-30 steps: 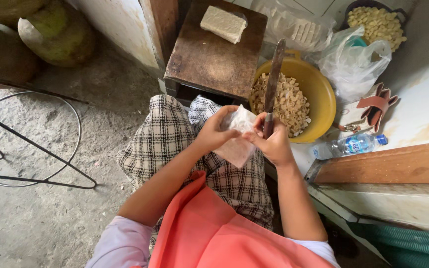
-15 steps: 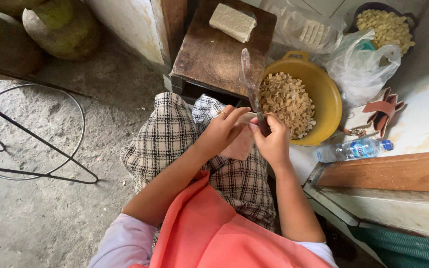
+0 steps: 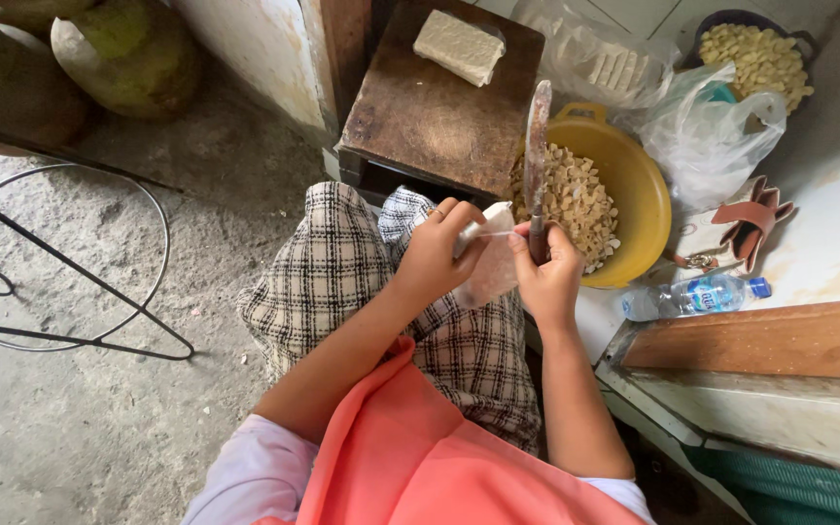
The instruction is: The person sits on the floor and uses a knife to cut a white rectangular food block into small cubes on a wooden board. The cut pieces are placed into a yellow bowl. The person unwraps a new block from plastic and continues cutting.
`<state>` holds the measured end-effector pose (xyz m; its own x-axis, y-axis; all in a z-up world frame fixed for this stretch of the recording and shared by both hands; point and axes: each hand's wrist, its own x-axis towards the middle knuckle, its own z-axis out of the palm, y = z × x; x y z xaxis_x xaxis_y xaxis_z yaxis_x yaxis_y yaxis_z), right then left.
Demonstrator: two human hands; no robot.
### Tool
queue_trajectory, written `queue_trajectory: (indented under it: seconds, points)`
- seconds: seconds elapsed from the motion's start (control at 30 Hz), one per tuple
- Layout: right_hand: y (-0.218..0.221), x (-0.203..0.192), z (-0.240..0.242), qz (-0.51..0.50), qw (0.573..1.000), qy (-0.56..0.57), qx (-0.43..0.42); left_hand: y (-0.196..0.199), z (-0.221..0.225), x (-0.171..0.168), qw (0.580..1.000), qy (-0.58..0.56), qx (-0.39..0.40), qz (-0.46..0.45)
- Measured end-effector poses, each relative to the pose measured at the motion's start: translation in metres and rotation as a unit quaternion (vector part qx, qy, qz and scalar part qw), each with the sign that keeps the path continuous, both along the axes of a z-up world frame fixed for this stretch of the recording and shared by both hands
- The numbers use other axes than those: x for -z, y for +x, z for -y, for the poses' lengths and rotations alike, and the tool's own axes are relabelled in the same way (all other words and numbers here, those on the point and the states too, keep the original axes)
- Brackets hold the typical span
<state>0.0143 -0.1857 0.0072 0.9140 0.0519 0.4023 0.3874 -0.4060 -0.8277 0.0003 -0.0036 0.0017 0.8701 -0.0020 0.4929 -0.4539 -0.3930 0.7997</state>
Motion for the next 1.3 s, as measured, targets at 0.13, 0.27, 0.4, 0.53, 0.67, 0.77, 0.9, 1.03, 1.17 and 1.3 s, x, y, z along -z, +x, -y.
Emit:
queue_trajectory:
  seconds: [0.13, 0.27, 0.4, 0.53, 0.67, 0.77, 0.9, 1.03, 1.17, 1.3]
  points:
    - [-0.001, -0.009, -0.006, 0.153, 0.985, -0.079, 0.02, -0.001, 0.005, -0.003, 0.998, 0.047, -0.033, 0.031]
    - [0.007, -0.009, -0.012, 0.094, 0.995, -0.013, -0.005, 0.003, 0.008, -0.007, 0.981, 0.06, -0.096, 0.155]
    - [0.011, 0.003, -0.017, -0.004, 0.999, 0.009, 0.049, 0.006, 0.009, -0.007, 0.983, 0.035, -0.125, 0.133]
    - [0.018, 0.011, -0.016, 0.121, 0.992, 0.018, 0.025, 0.008, 0.014, 0.002, 0.994, -0.053, -0.089, 0.038]
    - [0.018, 0.013, -0.018, 0.081, 0.995, 0.036, 0.035, 0.017, 0.015, 0.011, 0.983, -0.153, -0.091, -0.031]
    - [0.013, 0.013, -0.024, 0.047, 0.997, 0.05, 0.035, 0.019, 0.008, 0.012, 0.971, -0.108, -0.152, 0.147]
    - [0.015, 0.015, -0.033, 0.022, 0.997, 0.054, 0.052, 0.013, -0.001, 0.006, 0.97, -0.05, -0.175, 0.164]
    - [0.021, 0.023, -0.031, 0.064, 0.993, 0.1, 0.015, 0.011, -0.005, 0.004, 0.979, -0.029, -0.147, 0.137]
    - [0.027, 0.034, -0.019, 0.051, 0.994, 0.093, 0.022, 0.02, -0.005, 0.018, 0.995, -0.056, -0.085, -0.016]
    - [0.03, 0.039, -0.004, -0.024, 0.993, 0.108, 0.036, 0.034, -0.014, 0.04, 0.977, -0.106, 0.017, -0.186]
